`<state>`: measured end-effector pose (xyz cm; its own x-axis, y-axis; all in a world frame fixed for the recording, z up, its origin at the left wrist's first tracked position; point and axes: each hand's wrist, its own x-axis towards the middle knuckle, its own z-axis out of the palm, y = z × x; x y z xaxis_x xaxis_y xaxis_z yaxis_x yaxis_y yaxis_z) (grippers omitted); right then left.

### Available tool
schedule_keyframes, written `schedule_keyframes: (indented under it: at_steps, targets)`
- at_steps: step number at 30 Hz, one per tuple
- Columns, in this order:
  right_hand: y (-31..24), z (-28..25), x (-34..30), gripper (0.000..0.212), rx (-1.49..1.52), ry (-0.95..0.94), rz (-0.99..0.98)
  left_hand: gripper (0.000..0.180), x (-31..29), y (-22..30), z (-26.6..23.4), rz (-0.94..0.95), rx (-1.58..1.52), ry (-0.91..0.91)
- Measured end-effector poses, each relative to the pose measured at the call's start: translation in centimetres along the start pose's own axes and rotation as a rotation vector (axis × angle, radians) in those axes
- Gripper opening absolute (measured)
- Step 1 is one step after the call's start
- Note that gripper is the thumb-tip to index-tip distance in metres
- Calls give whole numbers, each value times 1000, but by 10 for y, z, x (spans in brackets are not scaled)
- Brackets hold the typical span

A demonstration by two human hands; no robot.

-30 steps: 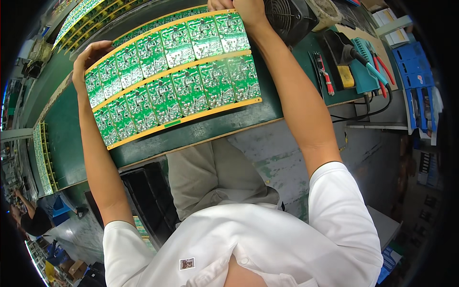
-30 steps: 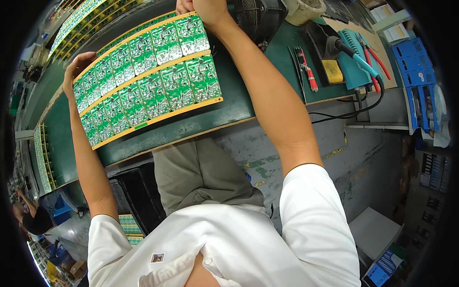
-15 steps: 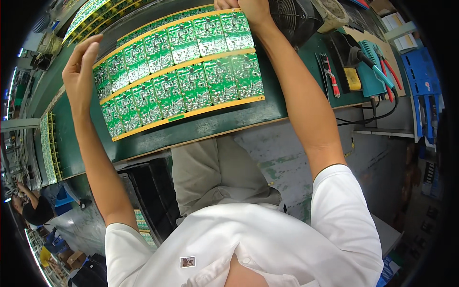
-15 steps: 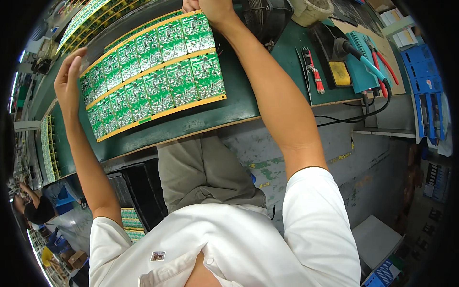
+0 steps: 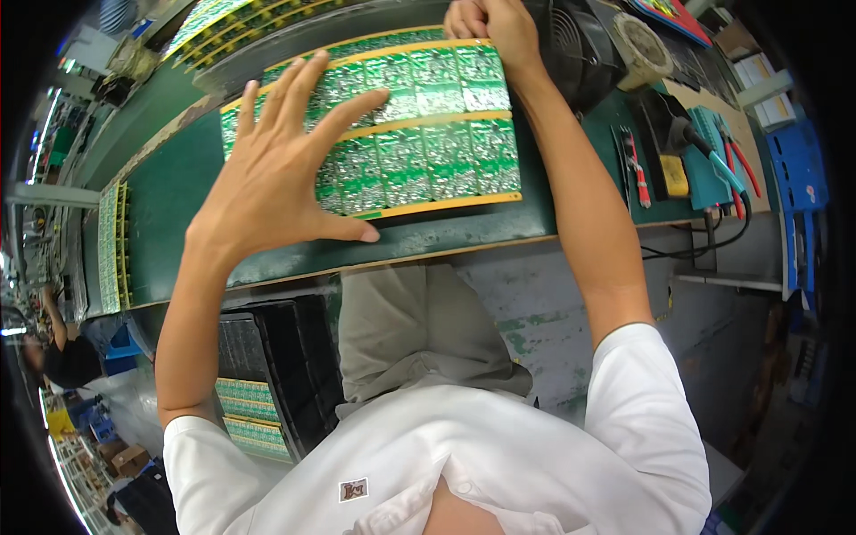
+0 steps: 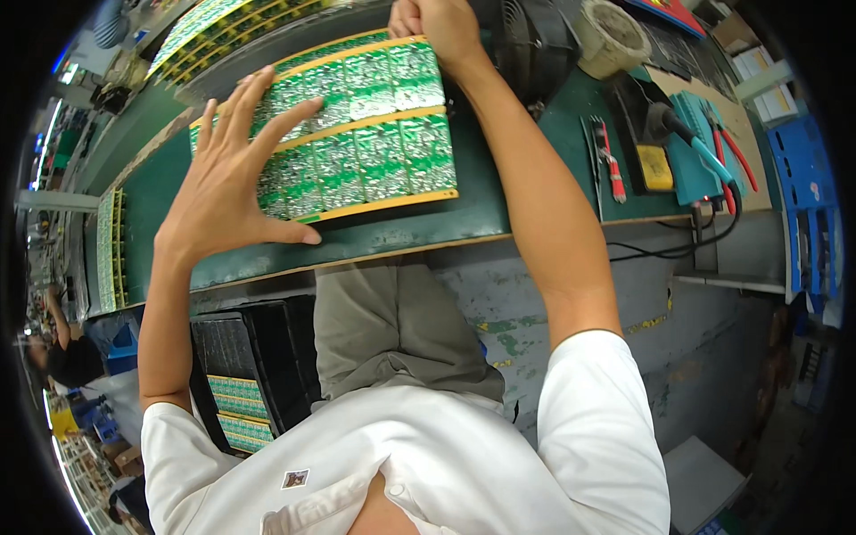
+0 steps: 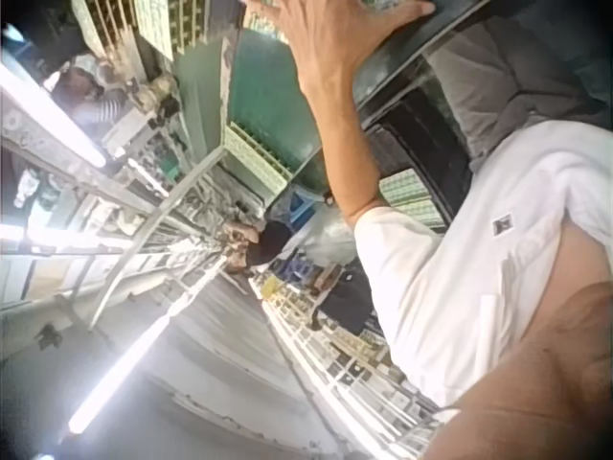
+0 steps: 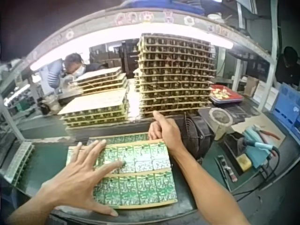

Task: Inspecting and organizing stacks of printed circuit boards on an assembly line conveyor.

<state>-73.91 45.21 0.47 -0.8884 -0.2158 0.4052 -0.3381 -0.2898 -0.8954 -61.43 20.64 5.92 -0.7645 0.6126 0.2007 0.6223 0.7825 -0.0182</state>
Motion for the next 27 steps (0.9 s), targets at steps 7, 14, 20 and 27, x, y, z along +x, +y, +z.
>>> schedule_keyframes:
  at_steps: [7,14,20,27]
  targets:
    - [19,-12,13,62,101,-73,-40,101,-12,-6,-7,25,4,102]
    - [9,-15,4,60,150,-108,1,97,-63,-41,-44,-125,50,230]
    - [6,-8,8,60,126,-106,14,92,-171,-198,-74,-572,100,350]
    - [1,6,3,61,94,-34,22,92,-274,-314,-75,-1177,3,159]
